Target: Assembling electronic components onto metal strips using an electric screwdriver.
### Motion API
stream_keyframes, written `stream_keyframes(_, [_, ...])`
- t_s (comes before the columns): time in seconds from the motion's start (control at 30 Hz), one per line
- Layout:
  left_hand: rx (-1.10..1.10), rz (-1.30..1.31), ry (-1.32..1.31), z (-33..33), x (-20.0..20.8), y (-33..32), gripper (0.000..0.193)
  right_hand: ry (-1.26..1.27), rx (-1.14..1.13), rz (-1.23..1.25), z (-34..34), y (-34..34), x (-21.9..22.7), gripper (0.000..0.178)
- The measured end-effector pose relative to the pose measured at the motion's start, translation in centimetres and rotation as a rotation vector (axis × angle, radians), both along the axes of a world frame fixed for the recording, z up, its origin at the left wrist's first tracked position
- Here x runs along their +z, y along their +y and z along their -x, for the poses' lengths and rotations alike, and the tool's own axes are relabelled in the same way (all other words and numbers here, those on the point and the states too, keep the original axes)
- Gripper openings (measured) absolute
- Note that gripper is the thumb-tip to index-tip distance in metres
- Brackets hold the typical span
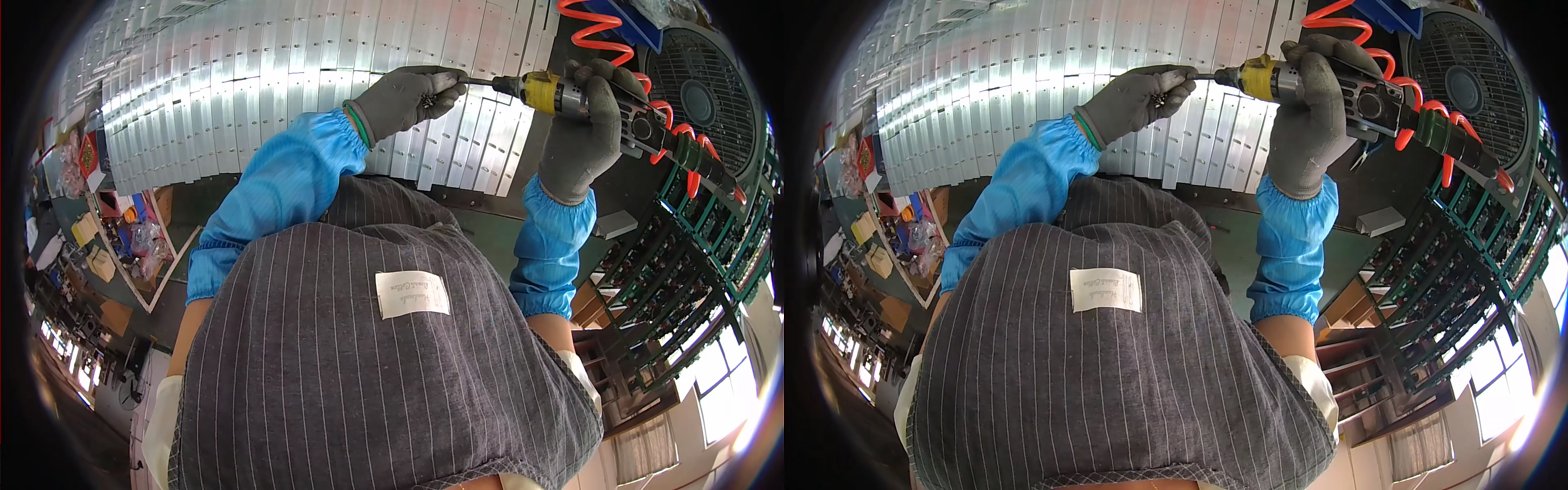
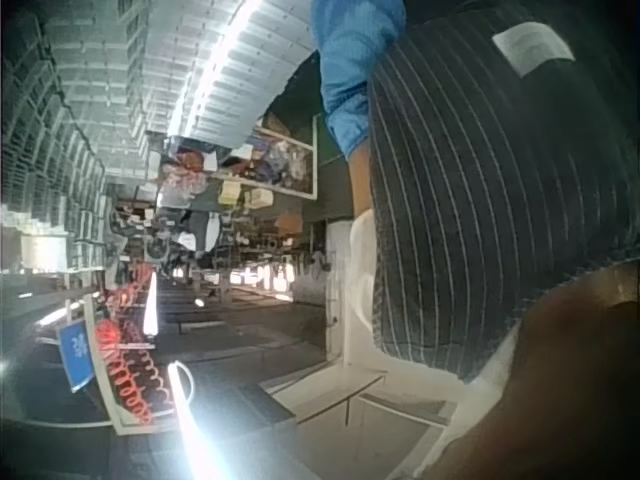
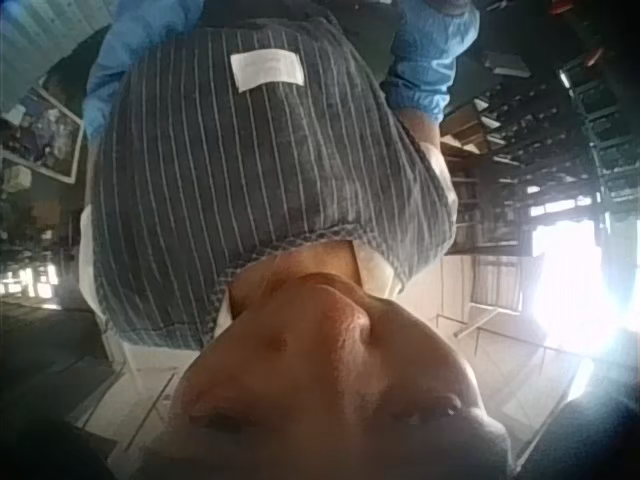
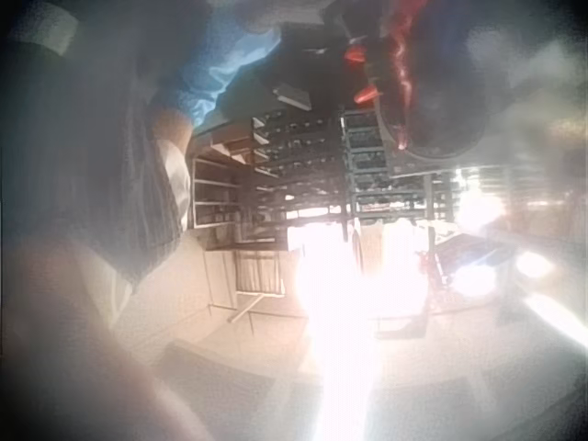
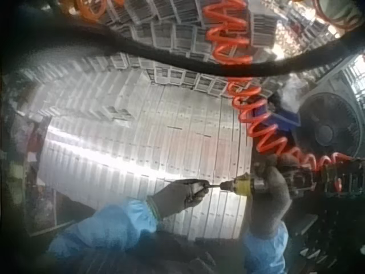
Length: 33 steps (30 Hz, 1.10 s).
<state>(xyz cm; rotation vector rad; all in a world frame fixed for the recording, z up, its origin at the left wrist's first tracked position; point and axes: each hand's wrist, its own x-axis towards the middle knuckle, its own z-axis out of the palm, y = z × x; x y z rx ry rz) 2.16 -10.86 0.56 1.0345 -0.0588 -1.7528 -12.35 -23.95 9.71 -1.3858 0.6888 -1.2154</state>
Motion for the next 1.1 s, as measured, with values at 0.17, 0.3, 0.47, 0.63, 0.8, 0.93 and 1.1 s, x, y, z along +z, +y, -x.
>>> stream_keyframes(0.17, [0.060, -0.033, 0.035, 0.5, 0.5, -0.3, 0.030, -0.066, -0.064, -0.128, -0.2, 0.5, 0.3, 0.022])
stream_keyframes(0.3, [0.059, 0.025, 0.057, 0.5, -0.5, 0.0, 0.031, 0.027, -0.035, -0.061, 0.4, 0.4, -0.4, 0.024])
stream_keyframes(0.47, [0.045, 0.018, 0.099, 0.7, -0.3, -0.1, 0.029, -0.050, -0.022, -0.179, 0.1, 0.6, -0.2, 0.024])
stream_keyframes(0.63, [0.172, 0.024, 0.258, 0.9, -1.5, -0.1, 0.028, -0.075, -0.066, -0.177, -0.7, 0.6, -0.4, 0.019])
stream_keyframes(0.8, [0.222, 0.021, 0.301, 1.1, -1.6, -0.2, 0.029, 0.014, -0.152, -0.054, -0.7, 1.4, -1.1, 0.023])
stream_keyframes(0.93, [0.284, -0.002, 0.466, 1.7, -2.6, -0.3, 0.027, 0.003, -0.168, -0.097, -1.5, 2.8, 0.2, 0.029])
stream_keyframes(1.1, [0.427, -0.060, 0.487, 2.1, -2.2, -0.3, 0.028, -0.165, -0.204, -0.163, -1.9, 3.4, -0.3, 0.029])
